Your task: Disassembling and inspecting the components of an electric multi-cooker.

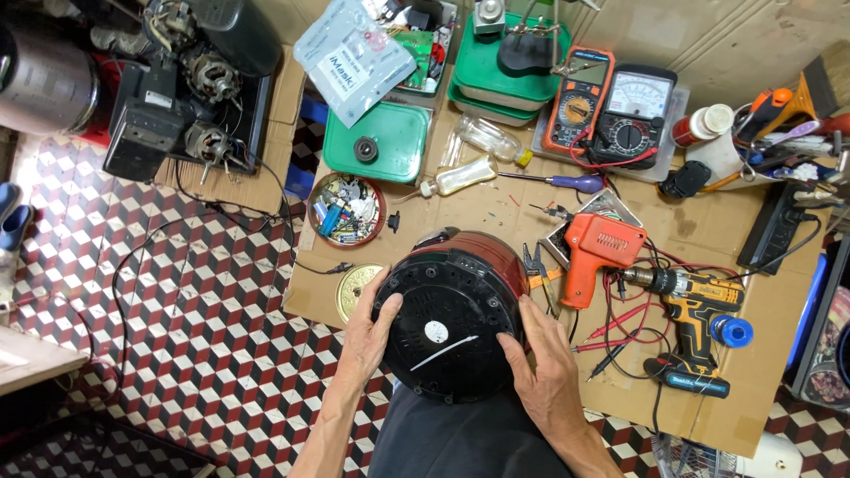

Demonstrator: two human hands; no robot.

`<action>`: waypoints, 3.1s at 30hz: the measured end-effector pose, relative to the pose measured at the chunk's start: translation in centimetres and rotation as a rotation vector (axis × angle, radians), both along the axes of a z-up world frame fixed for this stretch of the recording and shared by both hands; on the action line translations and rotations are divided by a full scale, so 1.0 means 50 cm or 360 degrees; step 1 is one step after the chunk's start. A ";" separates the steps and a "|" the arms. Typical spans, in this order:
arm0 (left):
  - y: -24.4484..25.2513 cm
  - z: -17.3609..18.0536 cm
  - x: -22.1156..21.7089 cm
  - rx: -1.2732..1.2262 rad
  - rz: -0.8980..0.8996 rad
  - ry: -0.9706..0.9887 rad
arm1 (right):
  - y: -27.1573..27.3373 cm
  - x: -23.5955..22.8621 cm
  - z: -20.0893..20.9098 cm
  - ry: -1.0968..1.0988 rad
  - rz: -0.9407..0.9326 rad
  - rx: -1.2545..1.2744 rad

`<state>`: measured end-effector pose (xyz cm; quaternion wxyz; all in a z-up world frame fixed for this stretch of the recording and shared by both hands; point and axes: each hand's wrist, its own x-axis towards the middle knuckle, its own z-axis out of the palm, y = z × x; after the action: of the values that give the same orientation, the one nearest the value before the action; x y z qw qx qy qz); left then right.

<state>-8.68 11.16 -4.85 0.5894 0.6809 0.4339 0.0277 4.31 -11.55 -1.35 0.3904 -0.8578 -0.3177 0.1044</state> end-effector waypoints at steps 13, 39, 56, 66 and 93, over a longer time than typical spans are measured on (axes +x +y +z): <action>0.032 0.051 0.030 0.0110 -0.0175 -0.0034 | 0.010 0.018 -0.003 0.0107 0.0029 -0.0041; -0.048 0.033 0.059 0.0056 -0.0227 -0.0016 | -0.026 0.106 -0.076 0.0326 -0.0379 -0.0081; -0.032 0.038 0.076 0.0295 -0.0208 -0.0220 | 0.008 0.130 -0.125 0.0931 -0.0769 0.0456; -0.021 0.050 0.086 0.0304 -0.0252 -0.0283 | 0.026 0.148 -0.094 0.1048 -0.0782 0.0300; 0.004 0.044 0.140 0.0388 -0.0367 -0.0272 | 0.017 0.166 -0.113 0.1365 -0.0954 0.0667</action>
<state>-1.70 11.34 -2.66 0.5365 0.7876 0.2948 0.0701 12.61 -10.68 -7.01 0.6593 -0.6953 0.1129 0.2629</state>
